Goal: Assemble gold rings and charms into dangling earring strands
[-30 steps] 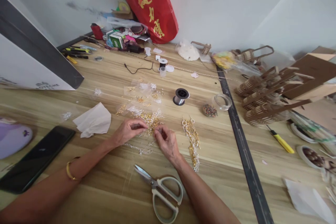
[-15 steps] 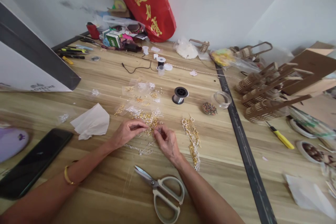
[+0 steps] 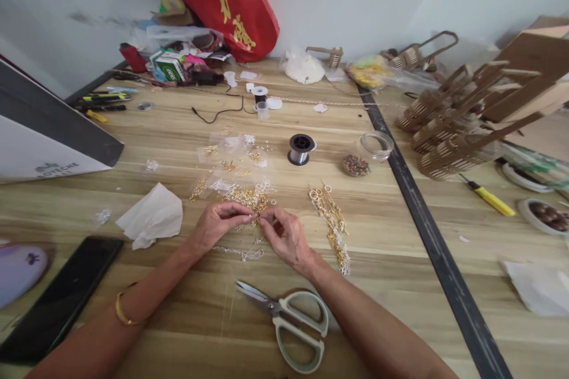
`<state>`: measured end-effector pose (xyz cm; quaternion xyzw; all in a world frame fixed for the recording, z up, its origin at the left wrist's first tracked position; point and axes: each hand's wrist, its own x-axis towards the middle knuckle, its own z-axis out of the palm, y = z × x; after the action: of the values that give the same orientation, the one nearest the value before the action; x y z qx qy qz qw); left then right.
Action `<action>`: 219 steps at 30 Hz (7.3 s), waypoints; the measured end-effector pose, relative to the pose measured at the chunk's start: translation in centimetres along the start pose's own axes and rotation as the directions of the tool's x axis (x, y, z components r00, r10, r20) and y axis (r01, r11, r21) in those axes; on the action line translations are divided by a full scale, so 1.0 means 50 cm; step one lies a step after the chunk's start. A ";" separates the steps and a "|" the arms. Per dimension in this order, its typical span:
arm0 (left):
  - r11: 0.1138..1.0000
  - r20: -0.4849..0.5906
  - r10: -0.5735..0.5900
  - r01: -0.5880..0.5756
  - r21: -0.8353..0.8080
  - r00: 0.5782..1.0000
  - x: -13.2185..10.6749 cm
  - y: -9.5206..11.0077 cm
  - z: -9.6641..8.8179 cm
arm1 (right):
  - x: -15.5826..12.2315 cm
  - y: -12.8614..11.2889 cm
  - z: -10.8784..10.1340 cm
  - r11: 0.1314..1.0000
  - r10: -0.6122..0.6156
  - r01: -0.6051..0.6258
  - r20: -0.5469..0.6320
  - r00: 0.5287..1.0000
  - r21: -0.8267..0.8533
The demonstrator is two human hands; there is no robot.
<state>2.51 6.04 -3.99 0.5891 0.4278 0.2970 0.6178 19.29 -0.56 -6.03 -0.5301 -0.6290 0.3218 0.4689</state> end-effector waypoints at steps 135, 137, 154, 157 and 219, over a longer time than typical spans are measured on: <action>0.976 0.120 -0.035 0.060 -0.210 0.992 -0.001 -0.016 -0.001 | -0.002 -0.008 -0.002 0.926 -0.346 0.355 0.088 0.934 -0.132; 0.980 0.120 -0.029 0.052 -0.194 0.992 -0.001 -0.015 -0.001 | -0.002 -0.010 -0.002 0.925 -0.349 0.358 0.089 0.933 -0.130; 0.989 0.127 0.006 0.013 -0.149 0.992 -0.005 -0.008 0.001 | -0.002 -0.006 0.001 0.930 -0.325 0.336 0.090 0.941 -0.147; 0.990 0.110 -0.012 0.027 -0.137 0.994 -0.004 -0.004 0.003 | -0.002 -0.005 0.001 0.931 -0.319 0.330 0.092 0.943 -0.154; 0.996 0.094 -0.010 0.018 -0.087 0.996 -0.013 0.019 0.010 | -0.004 -0.003 0.005 0.936 -0.292 0.302 0.079 0.953 -0.183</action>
<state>2.76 5.37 -2.98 0.5715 0.3892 0.2833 0.6646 18.99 -0.76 -6.02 -0.4636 -0.7417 0.1985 0.4423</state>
